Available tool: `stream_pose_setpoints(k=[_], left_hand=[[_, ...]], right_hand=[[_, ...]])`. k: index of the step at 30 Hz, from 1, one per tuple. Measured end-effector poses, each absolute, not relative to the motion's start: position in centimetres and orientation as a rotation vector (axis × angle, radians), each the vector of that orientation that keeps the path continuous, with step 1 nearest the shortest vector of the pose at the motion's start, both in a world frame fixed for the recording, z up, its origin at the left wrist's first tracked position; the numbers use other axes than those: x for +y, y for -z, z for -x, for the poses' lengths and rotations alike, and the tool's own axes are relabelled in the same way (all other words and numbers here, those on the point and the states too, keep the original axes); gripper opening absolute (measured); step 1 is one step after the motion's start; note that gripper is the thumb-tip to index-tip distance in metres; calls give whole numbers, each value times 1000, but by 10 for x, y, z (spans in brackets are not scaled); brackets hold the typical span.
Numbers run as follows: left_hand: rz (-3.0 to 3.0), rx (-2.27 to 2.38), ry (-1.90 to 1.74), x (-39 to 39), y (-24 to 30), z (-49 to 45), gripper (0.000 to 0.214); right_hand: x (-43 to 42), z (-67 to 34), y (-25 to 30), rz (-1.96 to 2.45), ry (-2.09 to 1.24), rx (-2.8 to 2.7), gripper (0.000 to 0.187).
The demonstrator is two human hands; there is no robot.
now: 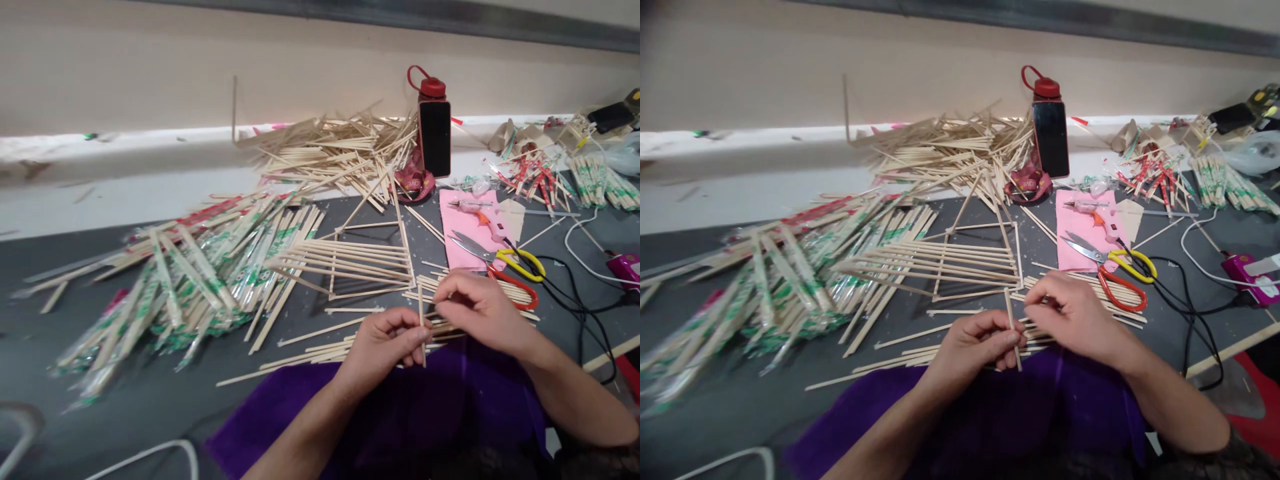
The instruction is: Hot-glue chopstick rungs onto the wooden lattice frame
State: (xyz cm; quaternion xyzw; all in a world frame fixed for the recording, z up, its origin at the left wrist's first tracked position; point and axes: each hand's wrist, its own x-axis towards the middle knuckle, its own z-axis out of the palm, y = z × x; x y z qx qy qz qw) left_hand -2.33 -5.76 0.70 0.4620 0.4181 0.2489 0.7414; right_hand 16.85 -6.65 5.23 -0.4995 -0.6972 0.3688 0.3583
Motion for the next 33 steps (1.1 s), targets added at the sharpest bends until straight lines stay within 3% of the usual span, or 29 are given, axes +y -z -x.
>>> stream_pose_setpoints(k=[2, 7, 11, 18, 26, 33], left_hand=[[-1006, 937, -551, -58, -7, 22, 32], [-1023, 961, -533, -57, -7, 20, 32], [-1037, 965, -530, -57, -7, 21, 33], [-1041, 958, -525, -57, -9, 21, 30], [-1031, 985, -537, -57, -10, 20, 29], [-1048, 986, -549, -58, -10, 20, 30]], right_hand=[[-57, -195, -63, 1488, -826, -1841, 10], [-3, -266, -60, 2291, -18, -1779, 26], [39, -285, -39, 2612, -228, -1817, 50], [33, -291, -52, 2542, -187, -1771, 31], [1, -279, -60, 2224, 462, -1823, 31], [-3, -282, -60, 2147, 376, -1711, 24]])
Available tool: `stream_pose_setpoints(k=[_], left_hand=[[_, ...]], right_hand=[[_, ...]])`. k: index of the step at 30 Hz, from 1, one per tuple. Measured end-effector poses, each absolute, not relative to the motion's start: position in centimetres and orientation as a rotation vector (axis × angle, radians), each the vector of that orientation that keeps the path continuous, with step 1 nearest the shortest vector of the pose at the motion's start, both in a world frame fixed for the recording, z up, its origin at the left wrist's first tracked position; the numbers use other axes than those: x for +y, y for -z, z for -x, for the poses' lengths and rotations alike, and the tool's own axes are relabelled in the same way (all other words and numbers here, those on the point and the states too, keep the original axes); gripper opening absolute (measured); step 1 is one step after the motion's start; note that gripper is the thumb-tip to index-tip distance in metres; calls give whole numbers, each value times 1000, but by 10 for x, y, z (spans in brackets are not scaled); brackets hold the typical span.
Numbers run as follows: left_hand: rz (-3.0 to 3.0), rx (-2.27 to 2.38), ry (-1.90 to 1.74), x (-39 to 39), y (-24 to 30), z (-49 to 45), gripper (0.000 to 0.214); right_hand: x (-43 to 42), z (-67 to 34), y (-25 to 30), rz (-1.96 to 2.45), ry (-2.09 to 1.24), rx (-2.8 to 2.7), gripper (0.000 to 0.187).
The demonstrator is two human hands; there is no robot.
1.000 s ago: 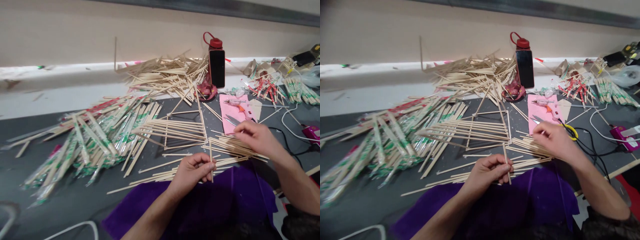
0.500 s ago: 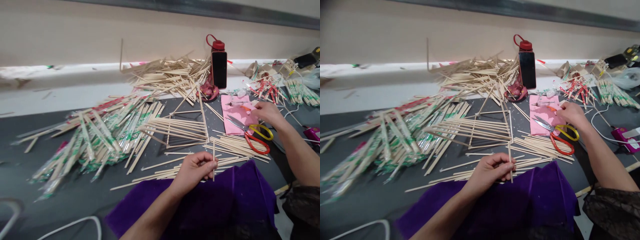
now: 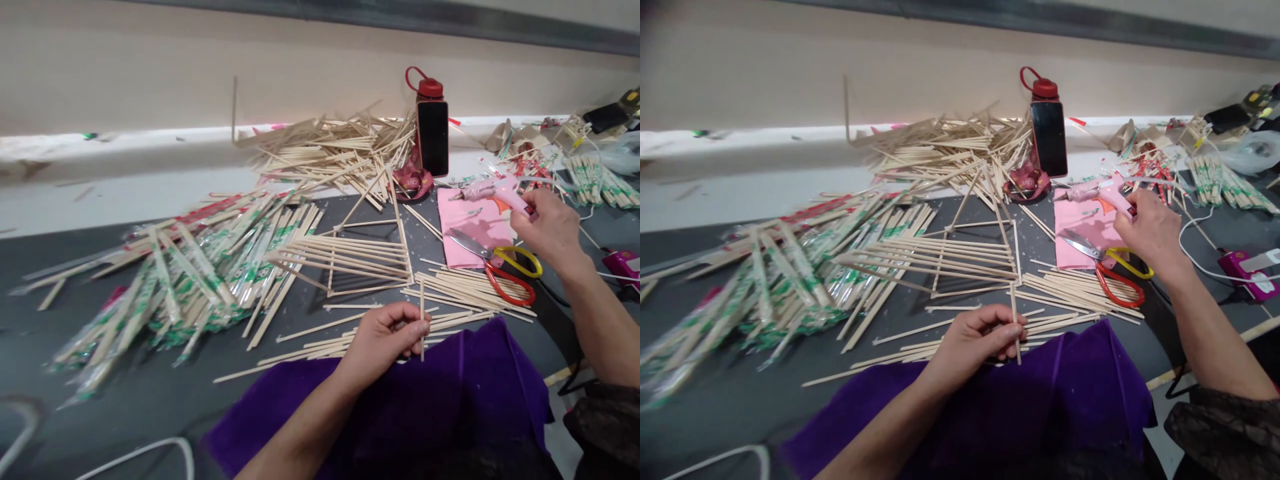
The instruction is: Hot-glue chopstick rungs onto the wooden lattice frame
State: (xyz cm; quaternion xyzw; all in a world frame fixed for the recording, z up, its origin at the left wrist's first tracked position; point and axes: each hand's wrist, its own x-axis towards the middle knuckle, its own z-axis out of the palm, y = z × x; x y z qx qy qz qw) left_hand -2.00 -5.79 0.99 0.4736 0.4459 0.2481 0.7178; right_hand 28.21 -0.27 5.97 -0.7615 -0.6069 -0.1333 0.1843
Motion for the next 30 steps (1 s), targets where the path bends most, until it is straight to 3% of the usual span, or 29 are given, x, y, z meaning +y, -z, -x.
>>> stream_pose_setpoints(k=[13, 23, 27, 30], left_hand=[[-1052, 982, -547, -58, -10, 20, 33], [-1085, 989, -558, -59, -9, 19, 32], [-1070, 981, -559, -59, -9, 19, 31], [-1017, 963, -572, -58, -10, 19, 31]], right_hand=[[-10, -268, -65, 1802, 456, -1388, 30], [15, -266, -90, 1515, -157, -1347, 6], [9, -254, -91, 1361, -345, -1241, 13], [-8, -239, -85, 1352, -244, -1257, 20]])
